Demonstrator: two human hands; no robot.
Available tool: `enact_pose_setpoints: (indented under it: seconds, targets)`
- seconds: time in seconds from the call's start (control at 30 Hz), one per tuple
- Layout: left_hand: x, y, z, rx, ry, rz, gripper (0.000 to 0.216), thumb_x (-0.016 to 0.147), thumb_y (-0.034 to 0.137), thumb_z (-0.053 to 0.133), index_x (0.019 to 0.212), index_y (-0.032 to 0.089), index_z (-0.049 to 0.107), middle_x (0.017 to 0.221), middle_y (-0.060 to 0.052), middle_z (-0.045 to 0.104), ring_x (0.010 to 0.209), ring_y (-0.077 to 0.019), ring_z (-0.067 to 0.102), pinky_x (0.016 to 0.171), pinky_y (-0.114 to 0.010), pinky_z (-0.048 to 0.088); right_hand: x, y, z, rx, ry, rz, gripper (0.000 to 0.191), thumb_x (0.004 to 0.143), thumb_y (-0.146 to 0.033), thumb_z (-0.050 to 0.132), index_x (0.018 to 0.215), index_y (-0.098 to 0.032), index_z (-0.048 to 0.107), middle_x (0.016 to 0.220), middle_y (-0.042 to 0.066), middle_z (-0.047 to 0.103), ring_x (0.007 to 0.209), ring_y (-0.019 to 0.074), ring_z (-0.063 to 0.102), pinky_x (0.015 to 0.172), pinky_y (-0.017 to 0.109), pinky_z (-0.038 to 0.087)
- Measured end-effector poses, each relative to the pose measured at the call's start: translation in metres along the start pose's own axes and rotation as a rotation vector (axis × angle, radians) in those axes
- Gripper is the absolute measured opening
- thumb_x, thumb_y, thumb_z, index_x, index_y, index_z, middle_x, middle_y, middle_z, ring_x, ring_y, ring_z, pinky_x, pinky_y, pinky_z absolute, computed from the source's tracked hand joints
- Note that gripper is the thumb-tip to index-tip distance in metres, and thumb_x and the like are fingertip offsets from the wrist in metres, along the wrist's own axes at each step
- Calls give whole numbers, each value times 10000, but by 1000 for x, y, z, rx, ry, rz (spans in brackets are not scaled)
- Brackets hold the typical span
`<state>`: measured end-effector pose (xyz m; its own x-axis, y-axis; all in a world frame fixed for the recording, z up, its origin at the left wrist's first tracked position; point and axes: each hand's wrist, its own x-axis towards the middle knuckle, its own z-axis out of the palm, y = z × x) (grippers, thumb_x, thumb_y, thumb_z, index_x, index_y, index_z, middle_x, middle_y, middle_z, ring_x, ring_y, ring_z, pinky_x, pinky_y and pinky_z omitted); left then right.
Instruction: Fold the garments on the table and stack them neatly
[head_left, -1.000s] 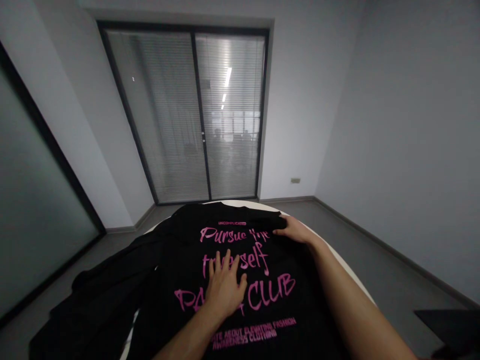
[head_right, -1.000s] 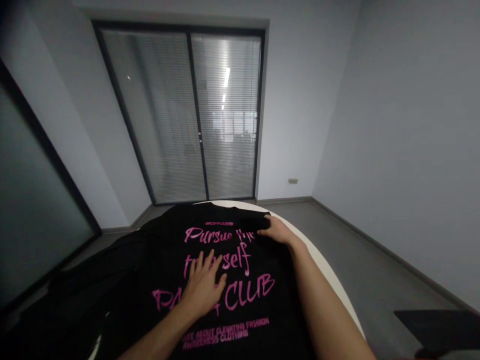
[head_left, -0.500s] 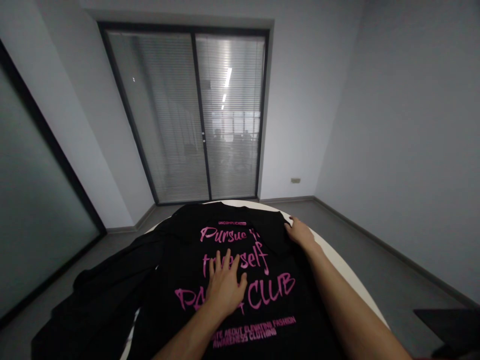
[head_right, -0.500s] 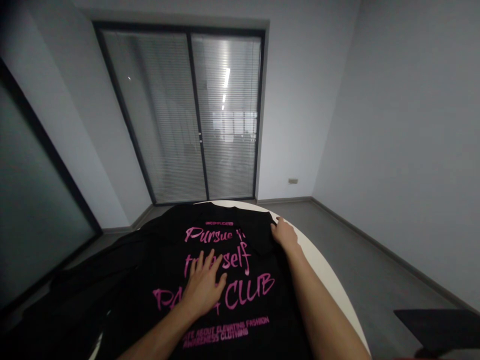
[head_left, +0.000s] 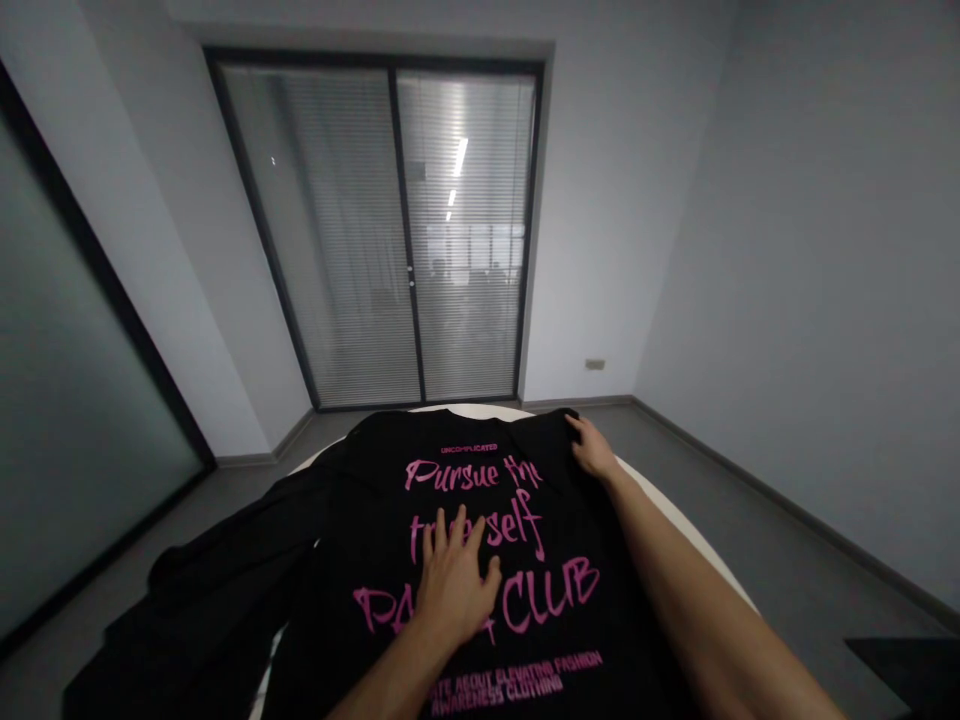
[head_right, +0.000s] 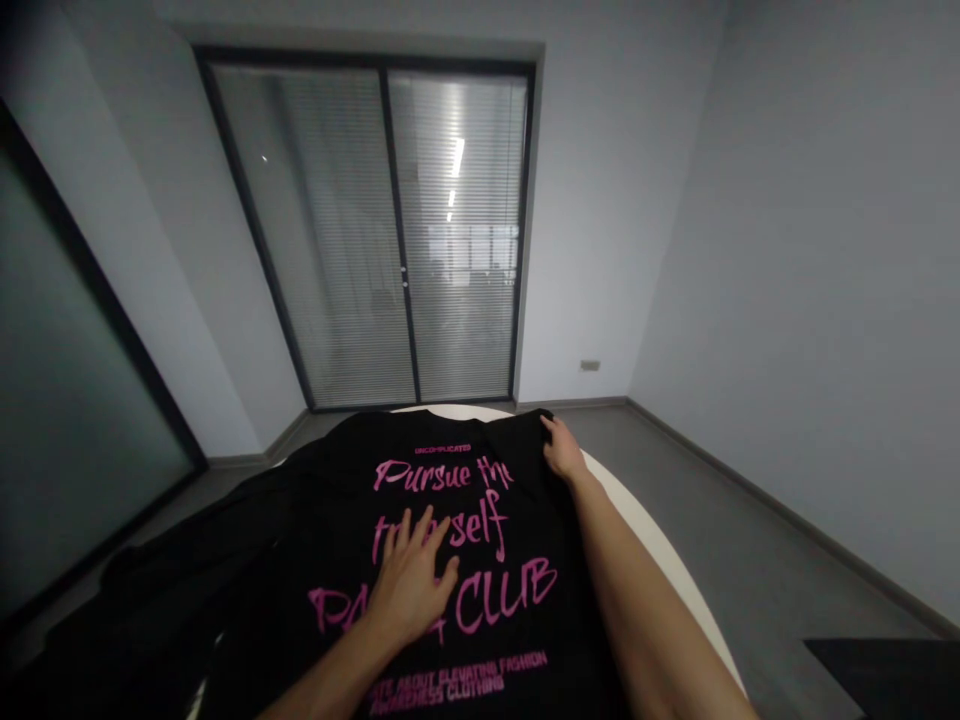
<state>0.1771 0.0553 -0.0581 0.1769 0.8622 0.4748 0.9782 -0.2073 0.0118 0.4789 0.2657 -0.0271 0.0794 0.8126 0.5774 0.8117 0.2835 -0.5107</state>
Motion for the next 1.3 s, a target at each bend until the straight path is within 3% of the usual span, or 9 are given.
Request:
enact_pose_setpoints:
  seconds: [0.17,0.3,0.4,0.5,0.6,0.77,1.07,1.2,1.3]
  targets:
    - [0,-3,0,-40,-22,29,639,904,597,428,1494,353,423,1622,-32,295,1515,-367,132,1223,-557,105,12,-11,15,-109,-101,119,647,808,-180,595,1447,-134,504,1471,188,480,1327,310,499,1101,421,398]
    - [-2,-3,0,-53,-47,52,663,895,648,423,1510,408,363,1640,-22,244,1519,-371,85,1221,-574,67,-2,-25,27,-209,-37,223,546,917,-340,516,1452,-232,493,1613,172,241,1407,413,350,1073,621,326]
    - [-3,-2,-2,-44,-52,55,660,899,658,407,1511,417,354,1640,-26,241,1520,-365,77,1224,-565,46,-14,-39,29,-297,53,86,563,949,-336,459,1505,-272,399,1638,103,203,1456,341,267,1144,559,232]
    - [-4,-2,-5,-50,-52,77,658,894,664,410,1500,409,385,1638,-24,250,1519,-367,81,1228,-554,63,-20,-52,30,-306,-29,-42,566,986,-451,397,1518,-261,377,1576,93,354,1425,299,318,1150,490,238]
    - [-4,-1,-6,-59,-65,82,661,894,662,409,1498,394,397,1641,-19,242,1518,-370,77,1227,-557,88,-19,-61,30,-302,-85,-38,562,1000,-522,334,1449,-221,488,1444,124,515,1339,321,415,1111,488,279]
    - [-4,1,-6,-48,-68,70,647,904,650,399,1501,401,388,1650,-2,209,1523,-356,54,1232,-548,70,-11,-68,26,-322,-70,-38,594,1007,-507,337,1537,-239,343,1335,163,579,1262,338,466,1025,479,349]
    - [-2,2,-3,-64,-62,58,655,890,632,441,1497,391,401,1648,-3,218,1522,-365,59,1230,-559,67,-18,-83,25,-308,-19,-220,448,1003,-448,370,1122,-151,684,1314,170,572,1292,300,431,1079,399,337]
    - [-3,4,-6,-64,-69,51,651,893,625,431,1496,382,408,1647,-10,220,1521,-364,51,1230,-565,63,-10,-85,24,-280,-38,-97,571,1047,-424,197,1082,-149,697,1140,172,672,1145,264,580,971,354,432]
    - [-3,5,-8,-64,-88,52,655,901,620,415,1504,367,400,1651,-11,205,1520,-368,46,1226,-581,68,2,-87,26,-294,-57,-15,463,1030,-412,313,1216,-159,653,1129,177,689,1082,268,633,901,365,468]
